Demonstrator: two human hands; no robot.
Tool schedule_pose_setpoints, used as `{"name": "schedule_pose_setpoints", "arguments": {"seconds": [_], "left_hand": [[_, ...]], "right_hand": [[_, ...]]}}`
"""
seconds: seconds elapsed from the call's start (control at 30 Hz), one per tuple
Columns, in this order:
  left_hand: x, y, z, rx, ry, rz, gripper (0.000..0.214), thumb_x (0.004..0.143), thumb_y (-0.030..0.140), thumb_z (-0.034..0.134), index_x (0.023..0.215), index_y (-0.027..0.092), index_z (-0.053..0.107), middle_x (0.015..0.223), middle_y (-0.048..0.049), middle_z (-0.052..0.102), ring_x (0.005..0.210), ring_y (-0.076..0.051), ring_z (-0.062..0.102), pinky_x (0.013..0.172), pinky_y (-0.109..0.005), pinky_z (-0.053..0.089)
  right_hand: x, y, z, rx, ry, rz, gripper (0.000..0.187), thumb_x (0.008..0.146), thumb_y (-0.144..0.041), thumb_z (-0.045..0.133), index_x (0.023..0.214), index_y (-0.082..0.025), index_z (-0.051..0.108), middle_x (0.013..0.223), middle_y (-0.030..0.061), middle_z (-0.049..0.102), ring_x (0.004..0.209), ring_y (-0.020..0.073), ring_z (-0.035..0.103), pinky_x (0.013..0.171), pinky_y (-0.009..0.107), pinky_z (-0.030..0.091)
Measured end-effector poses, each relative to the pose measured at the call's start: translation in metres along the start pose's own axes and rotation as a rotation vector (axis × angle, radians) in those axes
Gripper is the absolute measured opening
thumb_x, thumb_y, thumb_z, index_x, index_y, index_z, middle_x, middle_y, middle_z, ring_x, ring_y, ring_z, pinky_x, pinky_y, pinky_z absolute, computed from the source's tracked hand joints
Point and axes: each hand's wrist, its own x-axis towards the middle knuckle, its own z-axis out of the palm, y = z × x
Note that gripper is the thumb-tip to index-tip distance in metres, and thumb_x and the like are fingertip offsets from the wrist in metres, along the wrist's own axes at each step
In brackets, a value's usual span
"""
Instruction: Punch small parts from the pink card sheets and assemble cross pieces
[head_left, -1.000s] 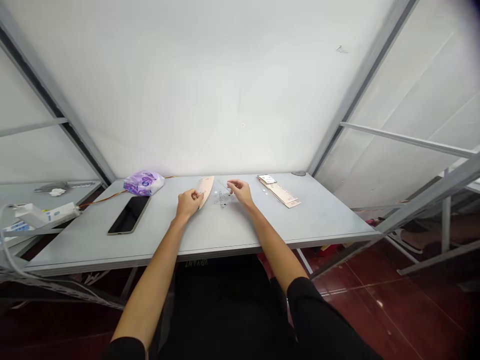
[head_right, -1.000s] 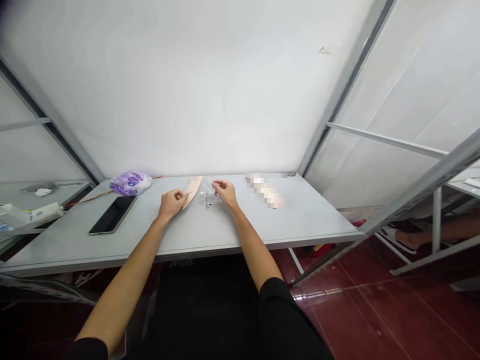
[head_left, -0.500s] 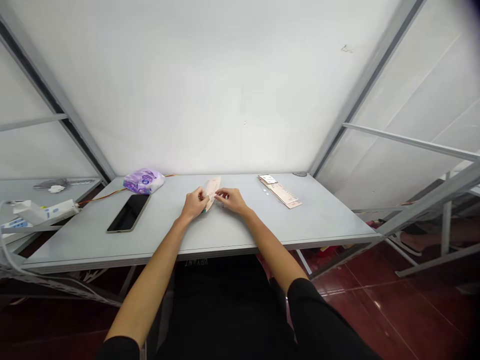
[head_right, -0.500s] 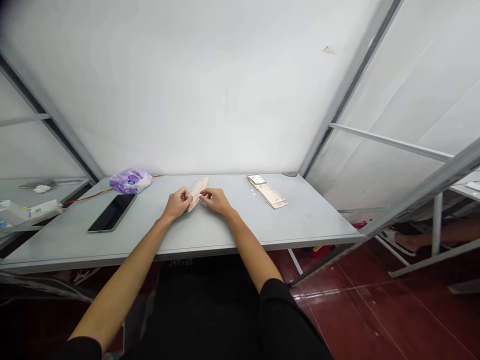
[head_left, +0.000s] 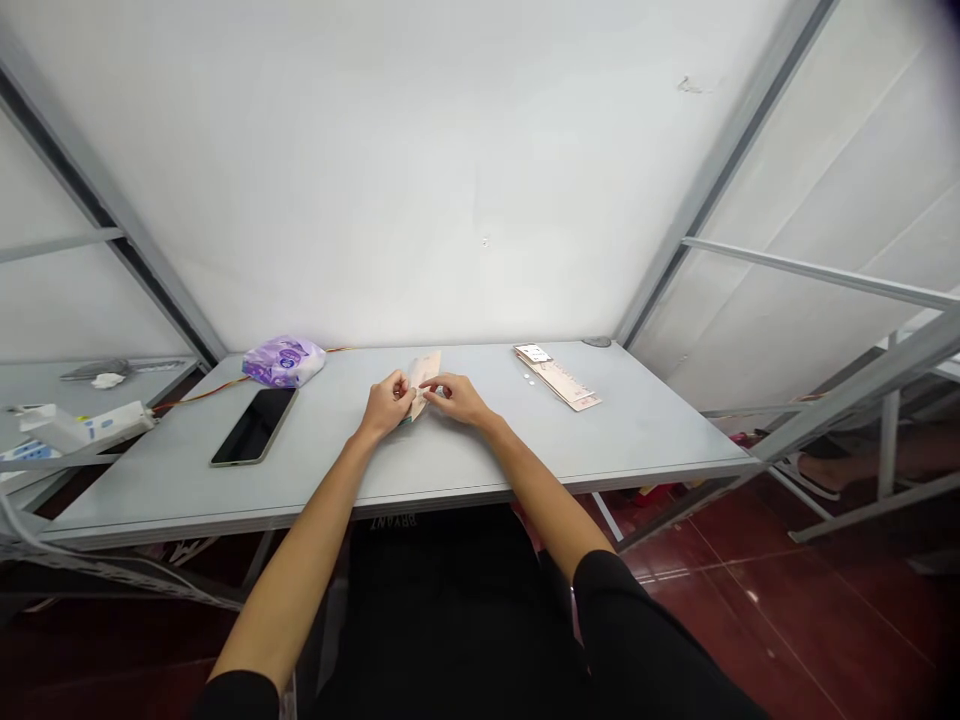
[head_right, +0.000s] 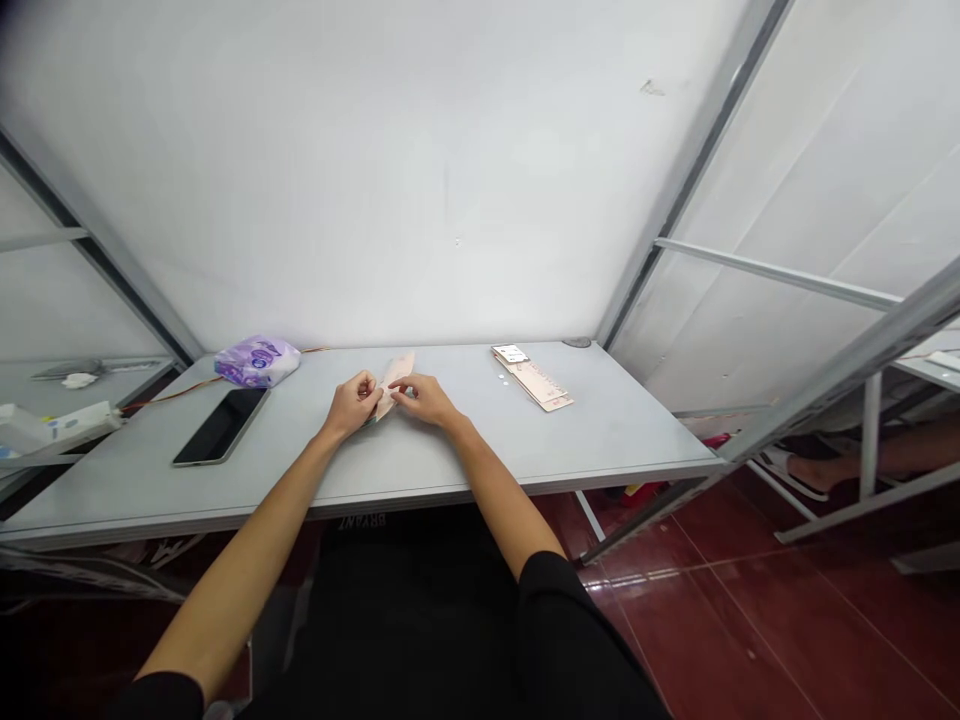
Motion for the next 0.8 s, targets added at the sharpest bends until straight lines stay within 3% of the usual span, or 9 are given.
{"name": "schedule_pose_setpoints", "arguments": {"seconds": [0.2, 0.33, 0.47, 0.67, 0.8], "left_hand": [[0.0, 0.001, -0.001, -0.005, 0.019, -0.025, 0.021, 0.08, 0.033, 0.057, 0.073, 0.024, 0.039, 0.058, 0.0068, 0.046, 0.049, -0.009, 0.042, 0.054, -0.023, 0.034], [-0.001, 0.004, -0.002, 0.016, 0.021, -0.023, 0.021, 0.081, 0.034, 0.057, 0.073, 0.024, 0.04, 0.057, 0.0068, 0.046, 0.049, -0.01, 0.043, 0.055, -0.023, 0.035], [0.002, 0.004, -0.004, 0.088, 0.09, -0.047, 0.018, 0.08, 0.032, 0.057, 0.073, 0.024, 0.043, 0.06, 0.0053, 0.05, 0.053, -0.011, 0.046, 0.058, -0.024, 0.038], [0.006, -0.003, -0.014, 0.281, 0.159, -0.175, 0.006, 0.08, 0.026, 0.06, 0.085, 0.024, 0.057, 0.065, 0.0019, 0.061, 0.068, -0.017, 0.059, 0.075, -0.03, 0.045], [0.006, -0.008, -0.025, 0.61, 0.075, -0.431, 0.022, 0.082, 0.028, 0.063, 0.104, 0.027, 0.066, 0.095, -0.0078, 0.073, 0.092, -0.031, 0.068, 0.08, -0.039, 0.048]], "right_hand": [[-0.001, -0.002, 0.001, 0.049, 0.002, 0.054, 0.04, 0.09, -0.021, 0.063, 0.13, -0.021, 0.068, 0.098, 0.002, 0.077, 0.059, 0.009, 0.046, 0.07, 0.025, 0.044], [-0.001, -0.003, 0.001, 0.071, 0.071, 0.058, 0.028, 0.09, -0.022, 0.059, 0.114, -0.021, 0.073, 0.098, 0.0033, 0.076, 0.061, 0.0105, 0.05, 0.072, 0.026, 0.046], [0.004, 0.003, -0.007, 0.163, 0.362, 0.184, 0.016, 0.085, -0.023, 0.061, 0.097, -0.021, 0.073, 0.099, 0.0032, 0.072, 0.064, 0.0102, 0.052, 0.074, 0.026, 0.048], [0.008, 0.028, -0.043, 0.894, 0.948, 0.633, 0.049, 0.081, -0.017, 0.062, 0.129, -0.023, 0.052, 0.098, -0.0018, 0.063, 0.058, 0.0053, 0.052, 0.061, 0.02, 0.047], [0.002, 0.043, -0.067, 1.096, 1.197, 0.667, 0.064, 0.083, -0.013, 0.055, 0.141, -0.032, 0.034, 0.098, -0.0044, 0.059, 0.064, 0.0058, 0.061, 0.064, 0.018, 0.051]]}}
